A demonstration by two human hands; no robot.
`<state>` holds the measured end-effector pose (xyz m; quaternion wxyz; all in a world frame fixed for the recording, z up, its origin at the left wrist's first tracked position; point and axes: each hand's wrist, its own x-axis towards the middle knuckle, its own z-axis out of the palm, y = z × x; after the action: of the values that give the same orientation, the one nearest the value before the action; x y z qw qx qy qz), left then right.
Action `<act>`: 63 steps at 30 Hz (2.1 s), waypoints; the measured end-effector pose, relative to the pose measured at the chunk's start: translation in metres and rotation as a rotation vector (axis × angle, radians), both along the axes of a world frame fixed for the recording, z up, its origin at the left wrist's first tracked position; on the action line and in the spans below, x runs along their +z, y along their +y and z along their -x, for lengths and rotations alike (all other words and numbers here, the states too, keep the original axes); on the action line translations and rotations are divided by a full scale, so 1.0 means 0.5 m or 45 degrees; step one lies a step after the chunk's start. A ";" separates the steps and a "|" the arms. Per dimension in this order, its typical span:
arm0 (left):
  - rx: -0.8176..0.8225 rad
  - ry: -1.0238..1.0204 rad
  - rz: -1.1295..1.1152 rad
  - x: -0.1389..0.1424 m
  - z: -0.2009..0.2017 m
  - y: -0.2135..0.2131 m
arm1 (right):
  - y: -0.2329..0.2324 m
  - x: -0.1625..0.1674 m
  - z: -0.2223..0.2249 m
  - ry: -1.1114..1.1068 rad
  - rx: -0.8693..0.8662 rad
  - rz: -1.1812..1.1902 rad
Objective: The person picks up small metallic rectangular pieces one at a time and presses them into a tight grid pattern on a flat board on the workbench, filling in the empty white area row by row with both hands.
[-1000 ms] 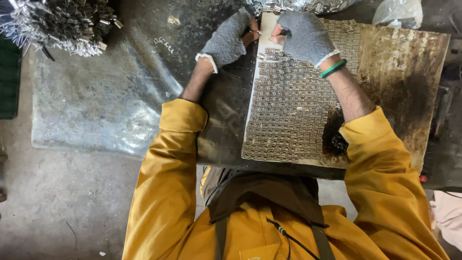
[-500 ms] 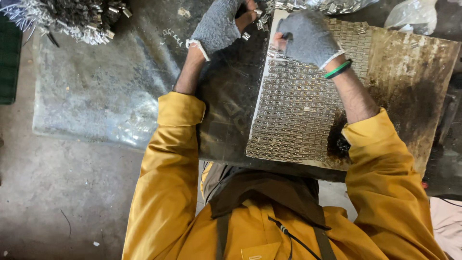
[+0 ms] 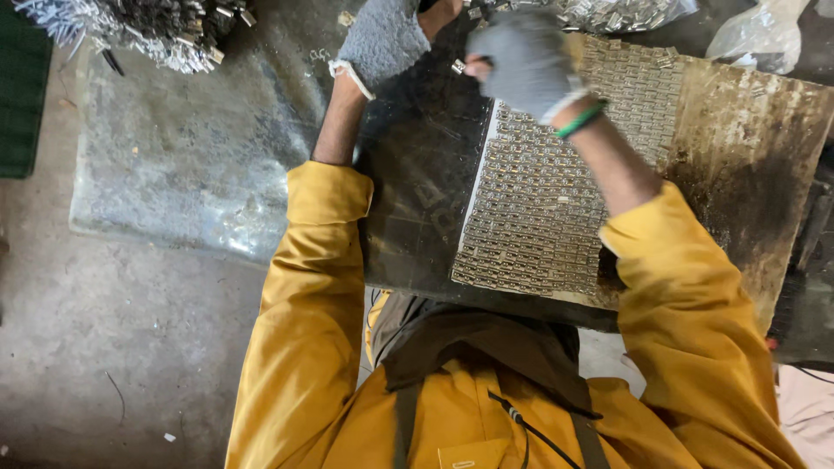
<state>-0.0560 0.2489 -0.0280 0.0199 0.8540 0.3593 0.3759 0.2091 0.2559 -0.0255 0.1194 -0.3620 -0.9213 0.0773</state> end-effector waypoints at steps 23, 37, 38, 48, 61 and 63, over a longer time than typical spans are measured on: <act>-0.091 0.154 0.296 0.026 -0.170 -0.024 | -0.010 0.044 -0.184 -0.006 -0.296 0.102; -0.140 -0.005 0.422 0.036 -0.200 -0.025 | 0.000 -0.021 -0.210 -0.035 -0.126 -0.015; -0.174 -0.091 0.441 0.036 -0.196 -0.024 | -0.004 -0.019 -0.209 -0.079 -0.130 -0.041; -0.073 -0.155 0.544 0.001 -0.167 -0.009 | -0.001 -0.007 -0.146 0.010 -0.211 0.044; -0.009 -0.184 0.394 -0.026 -0.197 -0.021 | 0.000 -0.029 -0.192 -0.021 -0.096 0.149; 0.115 -0.080 0.391 -0.022 -0.197 -0.025 | 0.001 -0.024 -0.197 -0.054 -0.076 0.090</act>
<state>0.0425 0.2364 -0.0390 0.1446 0.8117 0.4497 0.3435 0.3077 0.2563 -0.0375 0.0894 -0.3948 -0.9091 0.0985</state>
